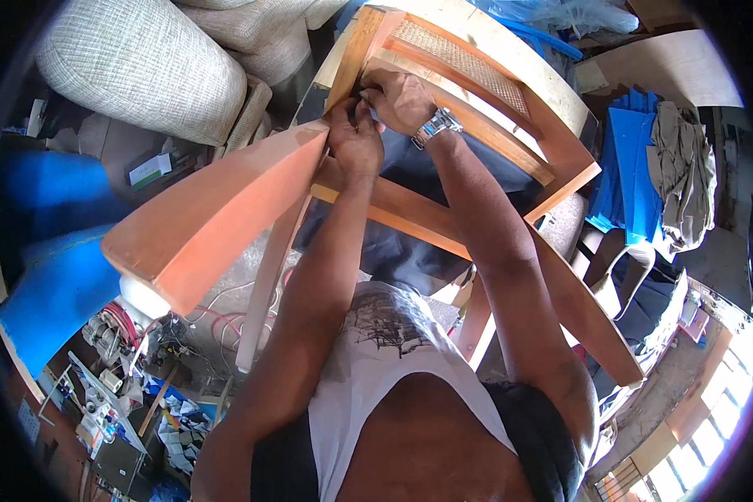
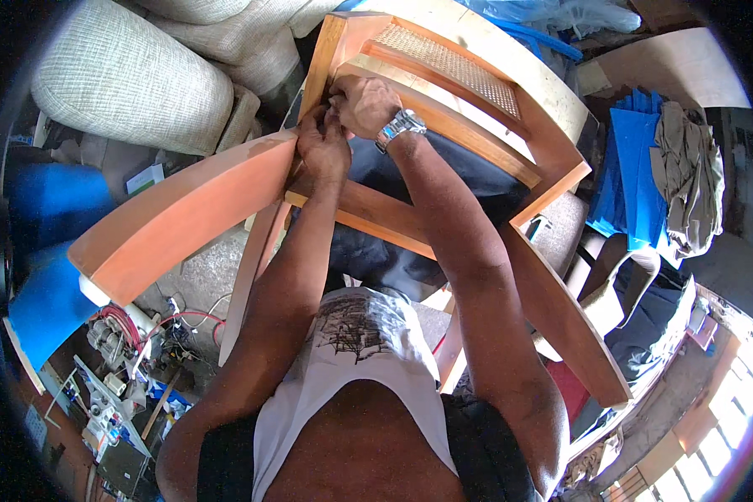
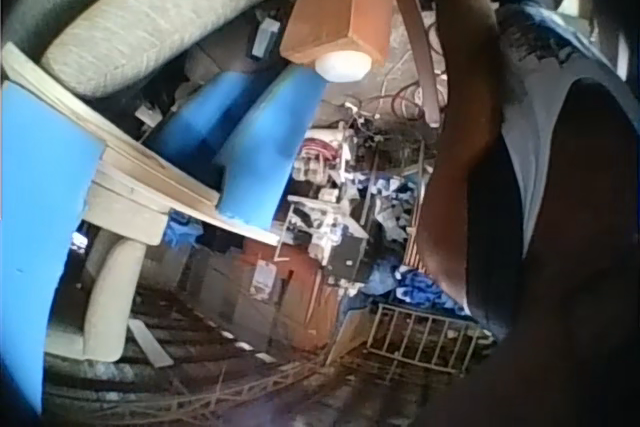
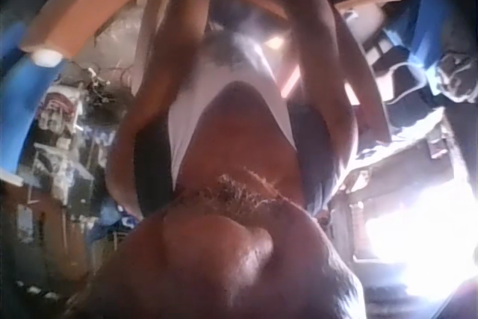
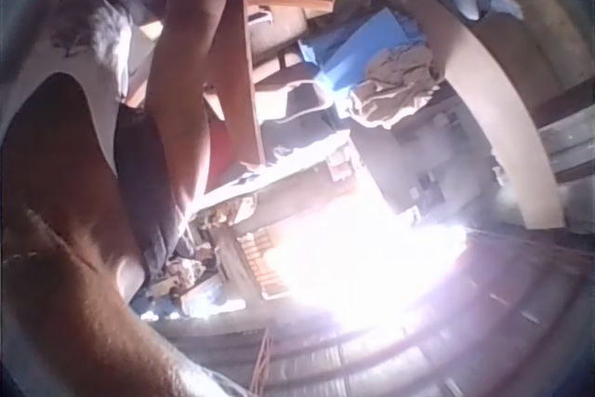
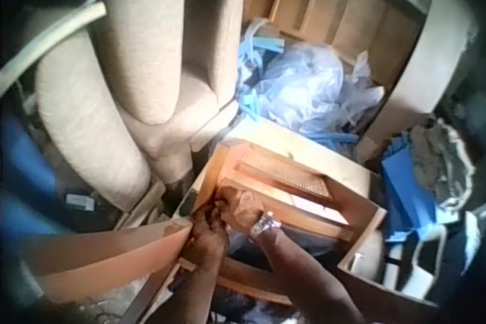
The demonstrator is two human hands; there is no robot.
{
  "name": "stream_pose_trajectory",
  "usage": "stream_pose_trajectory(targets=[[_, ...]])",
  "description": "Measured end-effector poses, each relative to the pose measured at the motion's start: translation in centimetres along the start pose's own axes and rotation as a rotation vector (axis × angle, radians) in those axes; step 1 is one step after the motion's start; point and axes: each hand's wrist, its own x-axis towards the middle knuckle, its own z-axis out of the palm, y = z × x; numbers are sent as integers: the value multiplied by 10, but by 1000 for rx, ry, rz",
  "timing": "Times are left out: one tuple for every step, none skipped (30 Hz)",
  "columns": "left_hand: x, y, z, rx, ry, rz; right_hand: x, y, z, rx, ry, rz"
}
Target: Upholstering a wooden chair frame with black fabric using a pneumatic staple gun and scissors.
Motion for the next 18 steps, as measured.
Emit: stream_pose_trajectory(targets=[[-1,-3,-2,-11,-21,1,0,-4,-3,4,-42,22],[-3,-2,-1,-27,-49,3,-2,-1,-2,3,-43,23],[-5,-2,0,-28,-49,2,-4,4,-1,55,2,-27],[-9,-2,0,-36,-36,23,-4,8,0,106,46,-78],[-10,0,0,-42,-23,43,-5,10,-1,107,44,-78],[-9,1,-2,-41,-22,41,-5,13,-2,149,41,-115],[-5,2,-5,-33,-27,39,-5,15,-2,192,38,-153],[-3,4,-7,-26,-33,37,-5,15,-4,192,36,-153],[-2,6,-8,-26,-33,35,-6,15,-6,209,40,-169],[-2,8,-8,4,-70,17,-6,16,-7,226,43,-185],[-2,9,-9,33,-107,0,-7,17,-8,225,42,-184],[-2,5,-7,32,-107,-2,-7,19,-8,223,32,-170],[-2,-2,-3,11,-85,22,-7,21,-9,220,22,-155],[0,-8,-2,-5,-58,47,-7,19,-7,223,19,-159],[3,-15,-3,-2,-53,47,-6,17,-4,193,32,-162],[7,-21,-4,16,-46,100,-6,15,-3,162,45,-165],[10,-22,-4,32,-44,152,-6,14,-3,161,45,-162],[11,-23,-5,31,-46,150,-5,13,-3,168,41,-155]])
